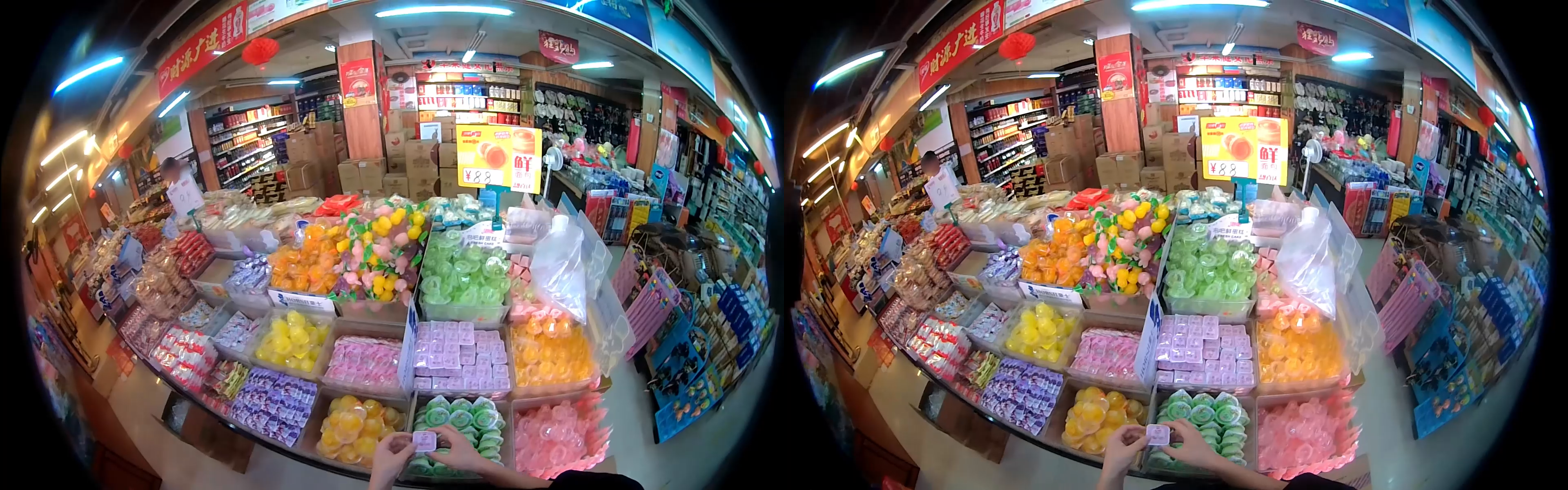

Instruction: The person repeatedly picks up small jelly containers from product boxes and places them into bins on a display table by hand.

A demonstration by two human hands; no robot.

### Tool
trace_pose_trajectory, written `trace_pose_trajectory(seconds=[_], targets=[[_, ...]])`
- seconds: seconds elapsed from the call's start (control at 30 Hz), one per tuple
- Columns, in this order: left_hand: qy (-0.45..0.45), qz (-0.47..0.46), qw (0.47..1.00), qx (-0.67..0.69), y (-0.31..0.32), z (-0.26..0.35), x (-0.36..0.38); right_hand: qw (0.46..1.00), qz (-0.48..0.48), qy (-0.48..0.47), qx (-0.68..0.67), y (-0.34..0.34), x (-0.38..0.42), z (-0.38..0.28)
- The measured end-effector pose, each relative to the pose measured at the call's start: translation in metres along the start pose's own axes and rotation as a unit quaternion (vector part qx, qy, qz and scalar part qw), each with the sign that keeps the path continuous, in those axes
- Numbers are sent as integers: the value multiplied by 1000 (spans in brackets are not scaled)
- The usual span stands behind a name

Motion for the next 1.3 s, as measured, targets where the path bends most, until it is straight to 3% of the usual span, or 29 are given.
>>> trace_pose_trajectory(seconds=[0.23, 0.33, 0.5, 0.6, 0.63, 0.77, 1.07, 1.17, 1.3], targets=[[-16, -6, 999, -38, 31, -14, -35, 997, 38, 41, 54, -41, -9, 13], [15, -34, 999, -34, 46, -26, -50, 996, 61, 34, 62, -59, -10, 8], [-12, -93, 996, -5, 80, -33, -77, 988, 120, 37, 84, -92, -8, 8], [-1, -122, 992, -31, 95, -46, -94, 968, 161, 16, 193, -113, -11, 17], [-6, -136, 990, -39, 100, -45, -99, 978, 172, 10, 114, -117, -14, 29], [-2, -128, 991, -31, 110, -49, -108, 983, 165, 61, 43, -131, -24, 34], [-35, -83, 996, -8, 86, -81, -115, 974, 167, 55, 142, -132, -51, 46], [-43, -70, 997, -4, 91, -66, -113, 967, 166, 56, 182, -132, -53, 55], [15, -92, 993, -69, 94, -81, -113, 971, 176, 72, 143, -133, -49, 57]])
Point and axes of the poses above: each hand's wrist, its own x-axis away from the middle knuckle, its own y-axis out of the palm, z = x × y, the point moved 3 cm from there along -x, towards the middle knuckle, and after that the axes turned 9 degrees about y, right-handed, at the moved point
